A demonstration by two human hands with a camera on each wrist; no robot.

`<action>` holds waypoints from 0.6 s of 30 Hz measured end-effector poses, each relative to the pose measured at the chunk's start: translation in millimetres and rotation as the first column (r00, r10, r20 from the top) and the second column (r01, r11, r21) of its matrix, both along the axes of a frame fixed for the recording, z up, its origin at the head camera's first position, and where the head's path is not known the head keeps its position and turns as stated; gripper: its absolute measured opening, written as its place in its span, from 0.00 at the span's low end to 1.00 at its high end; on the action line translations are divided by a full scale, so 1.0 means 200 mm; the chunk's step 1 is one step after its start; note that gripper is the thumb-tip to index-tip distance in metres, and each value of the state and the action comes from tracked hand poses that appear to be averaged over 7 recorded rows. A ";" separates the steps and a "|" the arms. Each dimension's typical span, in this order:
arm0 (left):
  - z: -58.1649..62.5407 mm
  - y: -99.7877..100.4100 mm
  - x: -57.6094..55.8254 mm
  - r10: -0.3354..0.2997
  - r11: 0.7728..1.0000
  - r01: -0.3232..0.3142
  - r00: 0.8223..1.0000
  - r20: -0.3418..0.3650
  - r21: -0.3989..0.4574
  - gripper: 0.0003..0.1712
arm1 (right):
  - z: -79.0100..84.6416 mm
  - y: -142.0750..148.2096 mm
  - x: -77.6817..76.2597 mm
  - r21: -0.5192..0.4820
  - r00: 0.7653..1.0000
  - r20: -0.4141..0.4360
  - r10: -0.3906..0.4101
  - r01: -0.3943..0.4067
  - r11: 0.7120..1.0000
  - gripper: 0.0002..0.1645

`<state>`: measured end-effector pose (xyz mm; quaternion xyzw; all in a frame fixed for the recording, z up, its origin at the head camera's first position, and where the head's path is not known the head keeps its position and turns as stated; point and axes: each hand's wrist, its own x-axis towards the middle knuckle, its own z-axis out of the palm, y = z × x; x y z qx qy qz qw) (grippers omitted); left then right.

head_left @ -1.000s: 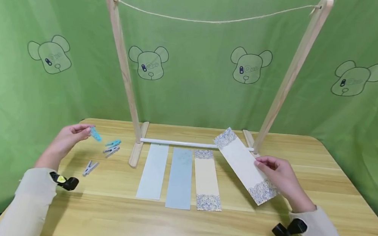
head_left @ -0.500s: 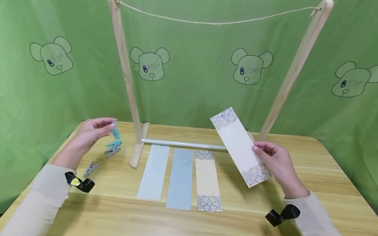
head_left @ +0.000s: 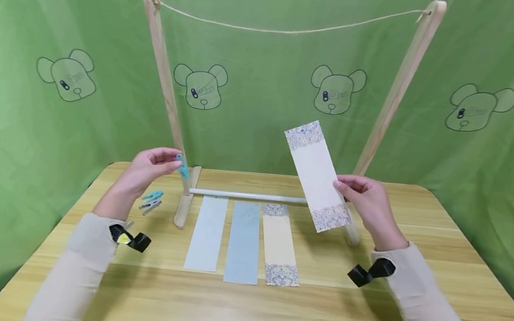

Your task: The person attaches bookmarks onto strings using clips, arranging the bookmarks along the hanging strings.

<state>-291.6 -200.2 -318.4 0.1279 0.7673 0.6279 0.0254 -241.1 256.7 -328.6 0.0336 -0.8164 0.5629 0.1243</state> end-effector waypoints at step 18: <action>0.34 0.34 -0.04 0.048 0.996 -0.041 0.994 -0.097 0.076 0.21 | 0.16 -0.06 -0.09 -0.341 0.992 -0.123 0.023 -0.065 0.938 0.06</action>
